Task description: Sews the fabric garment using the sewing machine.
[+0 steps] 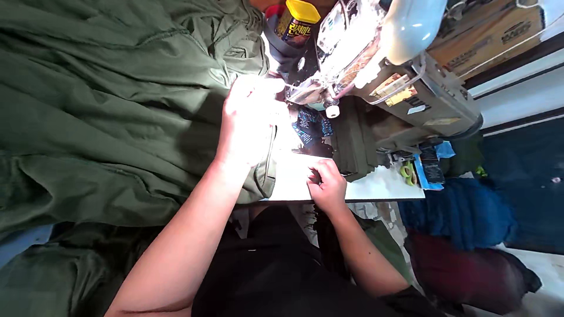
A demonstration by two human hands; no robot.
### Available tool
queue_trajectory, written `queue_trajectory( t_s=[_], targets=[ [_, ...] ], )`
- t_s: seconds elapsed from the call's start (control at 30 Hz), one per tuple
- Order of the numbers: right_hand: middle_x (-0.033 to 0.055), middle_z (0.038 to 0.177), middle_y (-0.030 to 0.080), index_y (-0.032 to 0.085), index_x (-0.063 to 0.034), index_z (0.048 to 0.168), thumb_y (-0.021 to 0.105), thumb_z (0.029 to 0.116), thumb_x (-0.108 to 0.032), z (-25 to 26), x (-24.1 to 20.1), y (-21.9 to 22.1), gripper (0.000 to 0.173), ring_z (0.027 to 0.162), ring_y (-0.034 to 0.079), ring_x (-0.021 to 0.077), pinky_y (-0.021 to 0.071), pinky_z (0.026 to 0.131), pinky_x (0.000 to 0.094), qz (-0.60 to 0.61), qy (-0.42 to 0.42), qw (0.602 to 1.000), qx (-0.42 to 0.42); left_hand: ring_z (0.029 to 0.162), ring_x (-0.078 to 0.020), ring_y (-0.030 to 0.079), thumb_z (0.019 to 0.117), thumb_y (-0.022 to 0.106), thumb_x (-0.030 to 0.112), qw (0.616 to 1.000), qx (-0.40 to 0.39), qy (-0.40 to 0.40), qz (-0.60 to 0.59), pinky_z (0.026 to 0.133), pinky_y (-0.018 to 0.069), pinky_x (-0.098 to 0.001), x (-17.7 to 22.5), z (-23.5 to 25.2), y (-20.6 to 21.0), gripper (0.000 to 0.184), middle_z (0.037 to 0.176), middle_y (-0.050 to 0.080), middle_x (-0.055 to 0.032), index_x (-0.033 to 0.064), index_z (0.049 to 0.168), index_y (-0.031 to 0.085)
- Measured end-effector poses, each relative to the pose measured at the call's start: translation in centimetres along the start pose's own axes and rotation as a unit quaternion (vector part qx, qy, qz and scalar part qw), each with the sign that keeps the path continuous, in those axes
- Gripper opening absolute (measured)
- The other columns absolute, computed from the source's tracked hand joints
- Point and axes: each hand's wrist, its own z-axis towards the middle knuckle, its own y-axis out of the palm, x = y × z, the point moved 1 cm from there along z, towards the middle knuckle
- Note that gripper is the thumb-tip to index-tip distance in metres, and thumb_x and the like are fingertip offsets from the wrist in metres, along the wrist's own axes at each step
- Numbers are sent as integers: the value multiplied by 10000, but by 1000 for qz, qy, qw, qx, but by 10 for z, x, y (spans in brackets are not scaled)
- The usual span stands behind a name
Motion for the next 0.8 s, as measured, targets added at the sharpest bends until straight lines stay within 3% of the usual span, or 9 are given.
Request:
queue_trajectory(
  t_s=[0.07,0.2,0.27,0.33,0.37,0.43,0.5,0.63,0.8],
  targets=[
    [185,1007,698,730,19,961,674,779,-94,0,0,0,222,801,698,297,563,636,461,-4,0,1000,2,592,-83,615,1094,293,117,966,-80,-64,-238,540,537,-195,10,1,-2,283,864,666,-59,59,1085,570],
    [170,988,692,726,12,958,670,798,-96,-1,1,1,202,786,691,282,559,624,461,-1,1,1000,5,496,-43,492,1110,213,209,942,-169,-67,-283,525,454,-190,23,7,-1,427,569,487,71,194,800,507],
    [170,988,688,723,13,956,677,791,-87,-1,1,1,199,784,687,286,555,624,468,1,6,1000,3,485,-5,447,1084,256,97,976,-164,-18,-139,496,422,-147,27,12,0,320,568,435,106,210,870,465],
    [178,993,689,726,21,960,684,779,-78,0,-1,1,210,791,691,299,555,627,480,2,8,1000,2,532,12,476,1021,414,24,974,-129,67,174,505,434,-119,29,18,-2,168,657,474,86,153,952,498],
    [183,1002,692,727,26,964,687,780,-74,0,-2,0,213,801,695,306,557,631,488,2,10,1000,-1,650,-3,554,1013,520,100,913,-112,110,376,601,479,-153,31,20,-3,62,767,561,51,109,1000,579],
    [179,1011,694,726,22,961,691,781,-75,0,-2,0,208,819,701,310,563,637,491,-1,12,1000,-3,837,-274,685,1001,579,286,754,-118,158,627,723,511,-481,27,23,-5,288,863,697,-129,31,957,706],
    [176,1016,696,727,18,963,708,771,-72,0,-2,0,213,835,705,316,566,638,495,1,15,1000,-5,789,-441,668,1029,494,351,656,-157,173,718,628,454,-610,17,29,-9,469,755,632,-222,-17,767,619],
    [181,1006,688,726,23,965,722,754,-67,0,-3,0,230,798,701,321,561,604,500,8,13,1000,-5,924,-510,671,1075,454,228,602,-167,145,767,732,473,-660,13,33,-6,382,907,673,-293,-60,982,686],
    [186,990,696,733,24,950,729,770,-78,1,-4,-1,207,778,706,333,569,607,508,8,14,1000,-5,975,-542,655,1068,479,150,565,-149,122,802,783,461,-685,6,37,8,289,970,669,-324,-65,1085,671]
  ],
)
